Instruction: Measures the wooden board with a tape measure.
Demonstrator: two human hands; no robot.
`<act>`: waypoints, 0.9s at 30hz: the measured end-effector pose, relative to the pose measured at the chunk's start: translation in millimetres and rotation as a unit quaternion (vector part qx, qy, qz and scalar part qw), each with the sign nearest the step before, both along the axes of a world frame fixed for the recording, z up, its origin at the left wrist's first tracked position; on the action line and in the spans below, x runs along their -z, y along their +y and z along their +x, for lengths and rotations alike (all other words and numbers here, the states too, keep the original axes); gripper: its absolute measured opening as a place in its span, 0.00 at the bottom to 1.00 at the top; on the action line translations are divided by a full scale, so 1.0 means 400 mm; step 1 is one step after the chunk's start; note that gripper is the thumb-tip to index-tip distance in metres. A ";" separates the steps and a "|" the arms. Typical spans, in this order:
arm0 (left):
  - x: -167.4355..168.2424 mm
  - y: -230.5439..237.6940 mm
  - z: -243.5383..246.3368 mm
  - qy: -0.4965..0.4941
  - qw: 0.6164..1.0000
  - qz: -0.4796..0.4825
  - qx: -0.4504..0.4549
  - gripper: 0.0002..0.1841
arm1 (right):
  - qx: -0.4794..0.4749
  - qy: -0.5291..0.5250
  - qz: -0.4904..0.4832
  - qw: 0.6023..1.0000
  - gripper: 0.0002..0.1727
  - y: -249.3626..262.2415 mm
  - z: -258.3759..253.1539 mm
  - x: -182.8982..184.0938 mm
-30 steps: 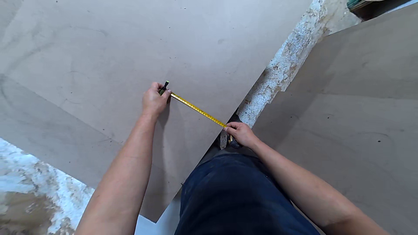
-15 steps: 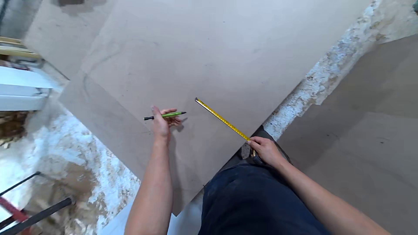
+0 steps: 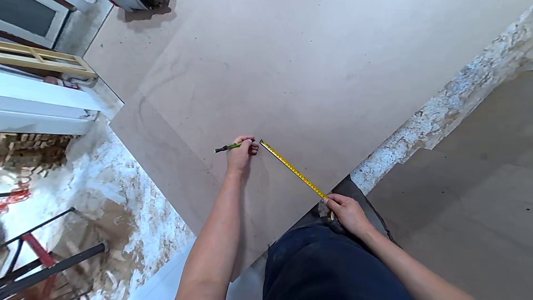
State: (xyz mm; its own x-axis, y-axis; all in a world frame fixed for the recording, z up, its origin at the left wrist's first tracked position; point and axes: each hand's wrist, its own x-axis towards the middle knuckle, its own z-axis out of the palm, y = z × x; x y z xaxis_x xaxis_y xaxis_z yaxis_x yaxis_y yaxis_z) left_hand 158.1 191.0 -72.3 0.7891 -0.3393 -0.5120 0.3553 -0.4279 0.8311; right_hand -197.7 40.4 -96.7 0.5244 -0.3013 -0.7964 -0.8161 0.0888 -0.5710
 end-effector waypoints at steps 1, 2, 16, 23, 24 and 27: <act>0.000 -0.006 0.001 -0.001 1.000 0.021 0.012 0.14 | -0.001 0.000 0.003 1.000 0.13 0.004 0.000 -0.001; 0.001 -0.011 0.001 -0.006 0.999 0.043 0.018 0.12 | -0.002 0.001 0.005 1.000 0.13 0.009 -0.001 -0.002; 0.007 -0.044 0.007 -0.086 0.969 0.213 0.096 0.06 | 0.015 0.006 0.014 1.000 0.13 0.016 0.004 -0.002; -0.002 -0.076 0.001 -0.123 0.946 0.269 0.133 0.08 | 0.009 0.003 0.031 0.999 0.15 0.006 0.005 -0.003; 0.002 -0.080 0.004 -0.128 0.945 0.269 0.137 0.08 | 0.010 0.002 0.033 0.999 0.15 0.003 0.006 -0.002; 0.002 -0.098 0.011 -0.125 0.943 0.272 0.144 0.08 | 0.012 0.006 0.035 0.999 0.15 -0.018 0.006 0.000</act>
State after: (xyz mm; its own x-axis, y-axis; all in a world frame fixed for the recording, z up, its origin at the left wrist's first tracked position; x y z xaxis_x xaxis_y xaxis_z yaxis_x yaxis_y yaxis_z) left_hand 162.4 151.9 -73.1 0.8235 -0.2977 -0.4830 -0.0180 -0.8645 0.5023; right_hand -195.4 33.0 -96.6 0.5079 -0.2575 -0.8220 -0.8203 0.1469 -0.5528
